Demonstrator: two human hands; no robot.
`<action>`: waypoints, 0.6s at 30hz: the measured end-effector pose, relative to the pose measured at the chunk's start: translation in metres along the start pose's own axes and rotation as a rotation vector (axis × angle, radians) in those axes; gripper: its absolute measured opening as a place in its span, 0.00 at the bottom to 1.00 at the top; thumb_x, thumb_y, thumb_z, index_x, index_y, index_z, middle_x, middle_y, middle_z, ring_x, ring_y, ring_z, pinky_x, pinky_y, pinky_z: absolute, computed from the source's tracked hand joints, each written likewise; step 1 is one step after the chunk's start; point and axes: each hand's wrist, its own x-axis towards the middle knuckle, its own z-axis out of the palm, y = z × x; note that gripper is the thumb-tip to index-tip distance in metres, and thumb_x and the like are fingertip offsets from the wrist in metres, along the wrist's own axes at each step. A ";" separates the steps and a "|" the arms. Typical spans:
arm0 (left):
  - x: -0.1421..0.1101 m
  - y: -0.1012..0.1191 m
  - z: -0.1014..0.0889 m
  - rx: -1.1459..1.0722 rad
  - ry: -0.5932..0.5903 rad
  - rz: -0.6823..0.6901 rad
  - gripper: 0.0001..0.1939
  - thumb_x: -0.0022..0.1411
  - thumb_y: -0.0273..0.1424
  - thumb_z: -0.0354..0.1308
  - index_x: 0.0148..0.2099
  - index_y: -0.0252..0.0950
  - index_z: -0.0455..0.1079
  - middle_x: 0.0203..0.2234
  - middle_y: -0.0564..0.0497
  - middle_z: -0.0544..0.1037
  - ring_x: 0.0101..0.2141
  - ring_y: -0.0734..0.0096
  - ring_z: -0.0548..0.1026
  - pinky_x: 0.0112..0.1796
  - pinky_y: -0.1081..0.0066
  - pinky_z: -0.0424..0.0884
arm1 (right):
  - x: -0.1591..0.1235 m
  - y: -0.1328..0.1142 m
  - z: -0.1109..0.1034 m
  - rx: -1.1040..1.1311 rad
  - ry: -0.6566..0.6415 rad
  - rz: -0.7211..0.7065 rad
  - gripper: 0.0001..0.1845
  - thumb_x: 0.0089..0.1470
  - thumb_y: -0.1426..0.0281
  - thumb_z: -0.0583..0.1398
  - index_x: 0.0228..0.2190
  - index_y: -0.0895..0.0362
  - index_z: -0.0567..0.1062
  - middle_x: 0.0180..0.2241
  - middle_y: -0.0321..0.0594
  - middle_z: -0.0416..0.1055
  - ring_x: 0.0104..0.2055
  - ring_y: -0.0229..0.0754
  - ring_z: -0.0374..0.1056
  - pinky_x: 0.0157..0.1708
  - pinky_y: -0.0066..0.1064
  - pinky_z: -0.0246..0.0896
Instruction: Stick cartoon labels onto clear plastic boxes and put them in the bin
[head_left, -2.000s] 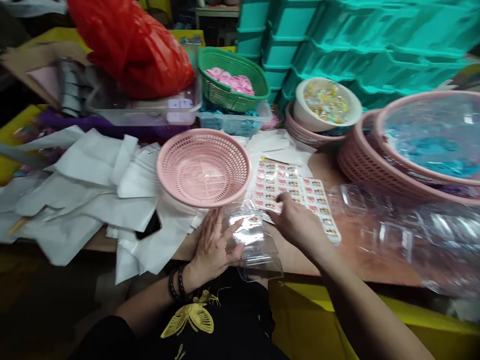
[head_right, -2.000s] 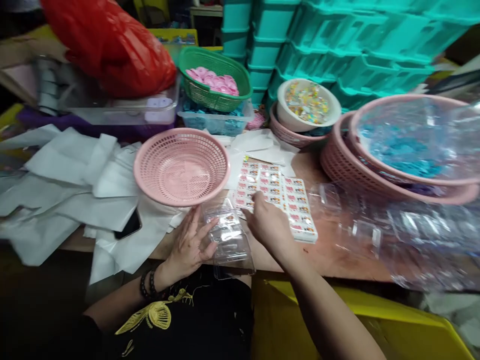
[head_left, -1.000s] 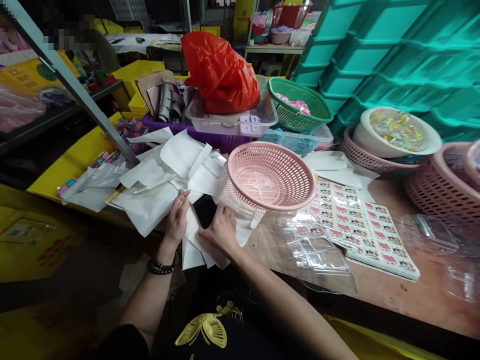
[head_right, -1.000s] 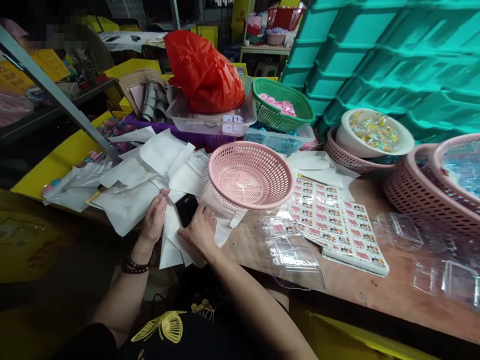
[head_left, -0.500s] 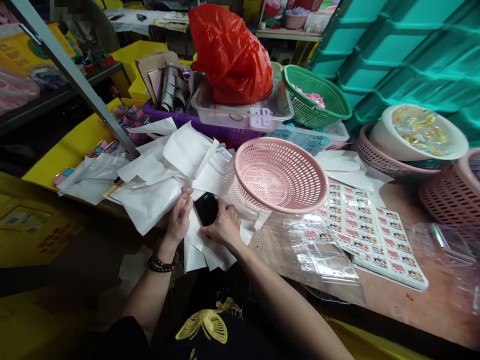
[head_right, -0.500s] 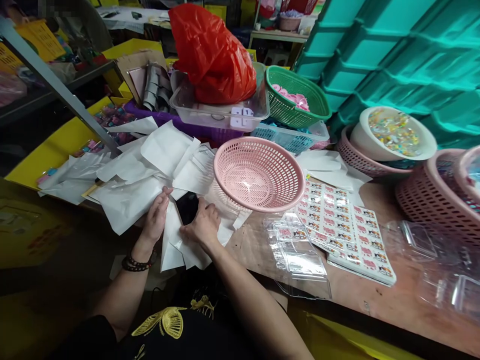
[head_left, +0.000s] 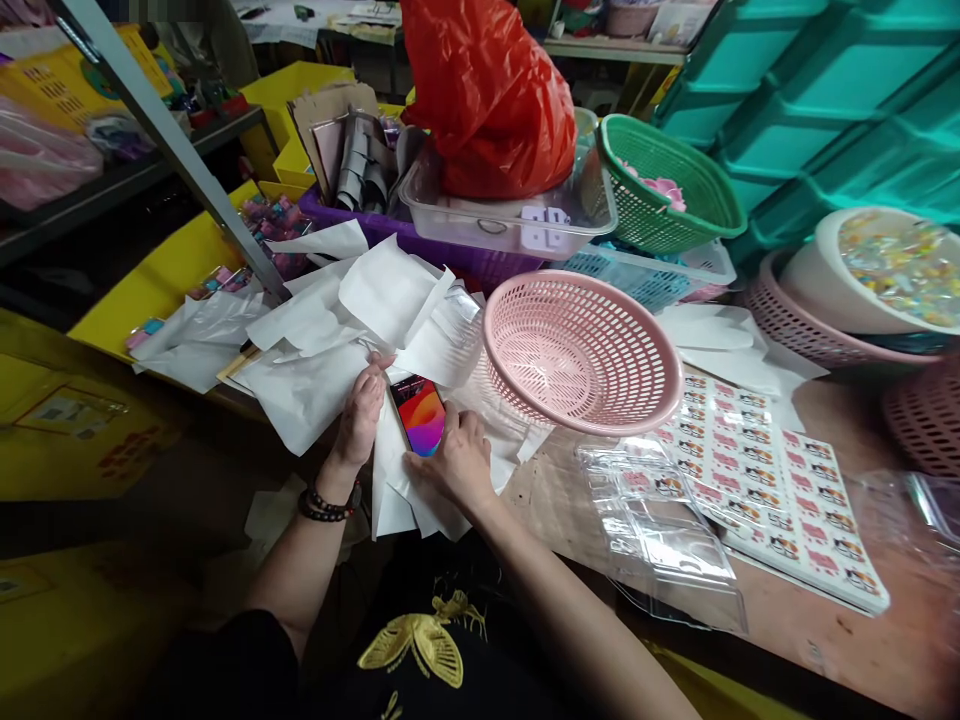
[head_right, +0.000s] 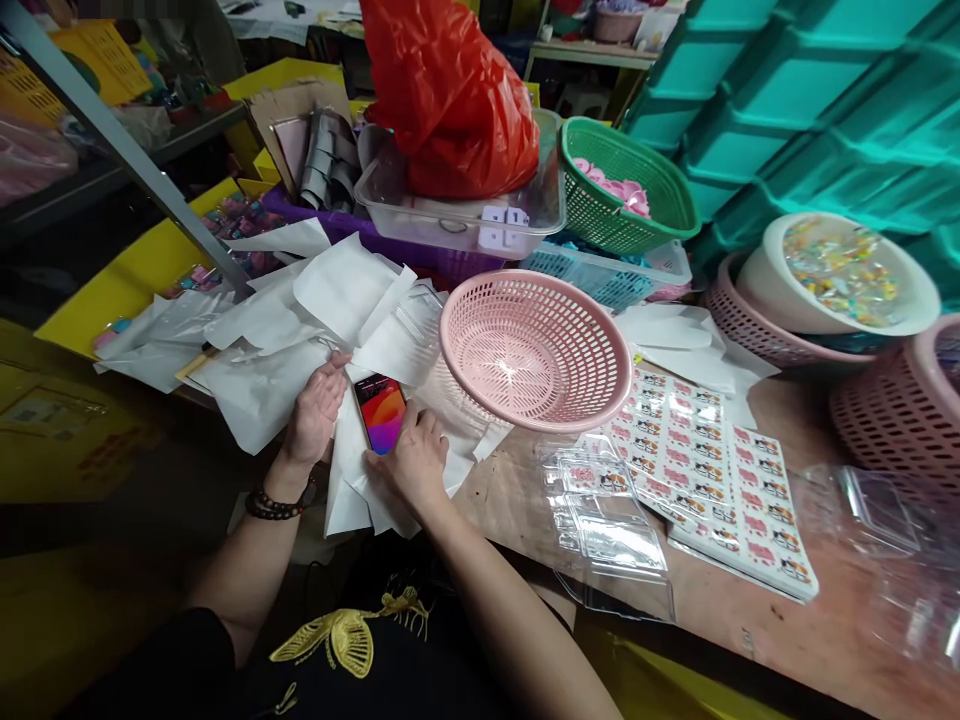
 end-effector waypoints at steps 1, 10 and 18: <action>0.002 0.002 0.001 -0.024 -0.008 0.007 0.24 0.64 0.47 0.48 0.54 0.41 0.72 0.63 0.49 0.68 0.68 0.59 0.54 0.65 0.60 0.55 | -0.001 0.001 0.000 0.000 0.001 -0.004 0.44 0.48 0.59 0.66 0.61 0.60 0.58 0.52 0.54 0.62 0.55 0.57 0.61 0.50 0.44 0.58; 0.003 0.008 0.007 -0.111 -0.018 0.004 0.20 0.66 0.44 0.48 0.53 0.42 0.72 0.63 0.51 0.68 0.69 0.63 0.51 0.68 0.58 0.47 | -0.003 0.006 -0.001 -0.015 0.008 -0.059 0.47 0.46 0.58 0.68 0.61 0.61 0.56 0.52 0.55 0.63 0.54 0.58 0.61 0.49 0.46 0.60; -0.020 0.021 -0.001 -0.090 -0.027 -0.033 0.24 0.65 0.48 0.49 0.55 0.40 0.72 0.62 0.49 0.69 0.68 0.60 0.54 0.68 0.58 0.48 | -0.016 0.018 -0.005 -0.021 -0.069 -0.100 0.54 0.43 0.62 0.72 0.64 0.61 0.54 0.52 0.56 0.63 0.56 0.58 0.62 0.52 0.45 0.63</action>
